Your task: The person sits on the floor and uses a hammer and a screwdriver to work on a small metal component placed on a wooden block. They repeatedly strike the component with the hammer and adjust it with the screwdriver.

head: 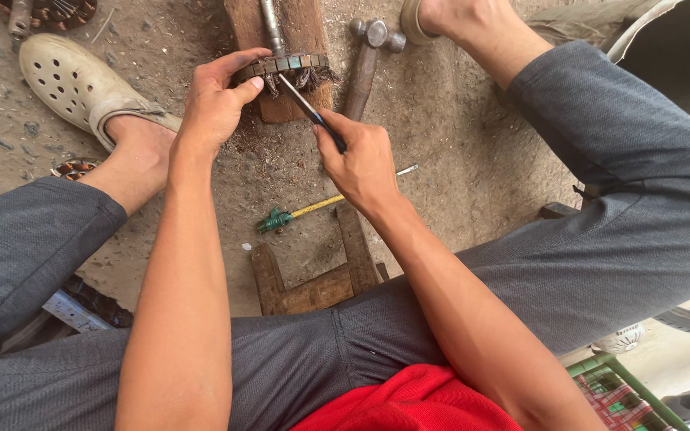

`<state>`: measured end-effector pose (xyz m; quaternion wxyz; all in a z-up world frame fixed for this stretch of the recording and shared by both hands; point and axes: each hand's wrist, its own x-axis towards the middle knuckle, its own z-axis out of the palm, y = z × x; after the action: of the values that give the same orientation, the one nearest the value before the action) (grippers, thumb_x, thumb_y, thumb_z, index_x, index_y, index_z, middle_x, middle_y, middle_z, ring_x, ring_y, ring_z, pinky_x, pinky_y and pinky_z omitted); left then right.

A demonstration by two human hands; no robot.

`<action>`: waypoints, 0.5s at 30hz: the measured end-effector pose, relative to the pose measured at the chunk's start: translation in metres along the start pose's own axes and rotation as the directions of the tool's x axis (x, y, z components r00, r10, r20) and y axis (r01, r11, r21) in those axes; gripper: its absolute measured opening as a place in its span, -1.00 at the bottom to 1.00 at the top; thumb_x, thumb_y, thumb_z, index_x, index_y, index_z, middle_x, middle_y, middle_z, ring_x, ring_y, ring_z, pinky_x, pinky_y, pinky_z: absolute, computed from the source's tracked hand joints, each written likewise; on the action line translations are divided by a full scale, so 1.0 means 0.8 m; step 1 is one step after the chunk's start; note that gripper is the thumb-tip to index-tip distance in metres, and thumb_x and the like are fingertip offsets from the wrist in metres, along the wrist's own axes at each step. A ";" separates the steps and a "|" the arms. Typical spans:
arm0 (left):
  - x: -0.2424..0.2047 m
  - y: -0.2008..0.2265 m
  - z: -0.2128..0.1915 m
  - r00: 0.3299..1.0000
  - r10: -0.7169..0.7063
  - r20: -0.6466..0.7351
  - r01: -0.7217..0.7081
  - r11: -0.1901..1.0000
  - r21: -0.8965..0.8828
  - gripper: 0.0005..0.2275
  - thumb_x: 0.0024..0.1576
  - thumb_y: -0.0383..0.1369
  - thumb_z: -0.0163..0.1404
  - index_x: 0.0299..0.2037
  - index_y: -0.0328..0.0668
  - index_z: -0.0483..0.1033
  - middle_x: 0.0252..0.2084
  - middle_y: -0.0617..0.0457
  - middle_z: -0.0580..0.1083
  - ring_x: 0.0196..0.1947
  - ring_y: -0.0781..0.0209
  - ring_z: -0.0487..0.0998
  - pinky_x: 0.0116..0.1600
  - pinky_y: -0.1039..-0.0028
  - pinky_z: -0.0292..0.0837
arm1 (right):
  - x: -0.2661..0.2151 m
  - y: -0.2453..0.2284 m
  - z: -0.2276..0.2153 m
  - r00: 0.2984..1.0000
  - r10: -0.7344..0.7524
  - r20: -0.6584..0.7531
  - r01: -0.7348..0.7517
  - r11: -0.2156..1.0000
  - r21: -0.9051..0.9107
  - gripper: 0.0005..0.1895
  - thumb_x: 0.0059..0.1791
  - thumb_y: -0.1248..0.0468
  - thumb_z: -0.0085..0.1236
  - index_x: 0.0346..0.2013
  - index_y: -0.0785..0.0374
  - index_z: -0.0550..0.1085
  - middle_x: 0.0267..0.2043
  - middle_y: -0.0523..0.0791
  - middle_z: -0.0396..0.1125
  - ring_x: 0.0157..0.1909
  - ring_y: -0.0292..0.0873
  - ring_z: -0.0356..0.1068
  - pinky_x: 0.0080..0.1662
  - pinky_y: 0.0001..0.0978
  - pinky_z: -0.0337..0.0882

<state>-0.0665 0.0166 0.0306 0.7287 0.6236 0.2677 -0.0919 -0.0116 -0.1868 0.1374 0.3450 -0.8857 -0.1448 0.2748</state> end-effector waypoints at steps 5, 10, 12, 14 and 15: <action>0.003 -0.012 0.001 0.999 0.038 -0.002 -0.038 0.999 -0.006 -0.68 0.16 -0.55 0.07 0.14 -0.19 0.59 0.01 0.11 0.60 0.04 0.35 0.56 0.21 0.55 0.41 | 0.009 -0.006 0.004 1.000 0.000 0.023 0.002 0.993 -0.120 -0.75 0.05 0.26 0.11 -0.02 0.28 0.57 -0.56 0.11 0.38 -0.56 0.08 0.43 -0.37 -0.09 0.38; 0.004 -0.012 -0.001 0.998 0.051 -0.026 -0.049 0.995 0.089 -0.68 0.14 -0.51 0.10 0.12 -0.11 0.61 0.03 0.08 0.62 0.05 0.30 0.58 0.22 0.51 0.40 | 0.011 -0.017 0.009 0.999 0.041 0.033 -0.035 0.986 -0.166 -0.77 0.05 0.25 0.10 -0.07 0.26 0.59 -0.53 0.15 0.38 -0.49 0.13 0.46 -0.31 -0.07 0.41; 0.006 -0.010 -0.001 0.997 0.073 -0.020 -0.070 0.989 0.134 -0.68 0.14 -0.49 0.11 0.12 -0.09 0.61 0.03 0.06 0.62 0.05 0.28 0.58 0.22 0.49 0.40 | 0.017 -0.025 0.010 0.998 0.064 0.025 -0.056 0.970 -0.238 -0.78 0.03 0.25 0.13 -0.10 0.26 0.61 -0.47 0.19 0.41 -0.41 0.17 0.46 -0.25 -0.03 0.42; 0.005 -0.010 -0.001 0.994 0.106 -0.009 -0.104 0.986 0.132 -0.68 0.14 -0.48 0.11 0.12 -0.09 0.61 0.03 0.04 0.62 0.06 0.27 0.58 0.23 0.47 0.41 | 0.030 -0.034 0.010 1.000 0.008 -0.016 -0.013 0.936 -0.352 -0.80 -0.02 0.25 0.19 -0.17 0.27 0.64 -0.36 0.22 0.46 -0.27 0.23 0.44 -0.15 0.04 0.42; 0.005 -0.010 -0.001 0.992 0.122 -0.002 -0.121 0.984 0.132 -0.68 0.13 -0.48 0.11 0.12 -0.10 0.60 0.04 0.03 0.62 0.07 0.27 0.58 0.23 0.46 0.41 | 0.039 -0.039 0.010 0.999 0.039 -0.010 -0.040 0.938 -0.343 -0.77 -0.05 0.25 0.19 -0.17 0.33 0.59 -0.29 0.26 0.43 -0.24 0.24 0.43 -0.13 0.04 0.43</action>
<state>-0.0671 0.0166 0.0220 0.6889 0.6859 0.2263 -0.0615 0.0064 -0.1462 0.1418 0.1801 -0.9354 -0.1723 0.2508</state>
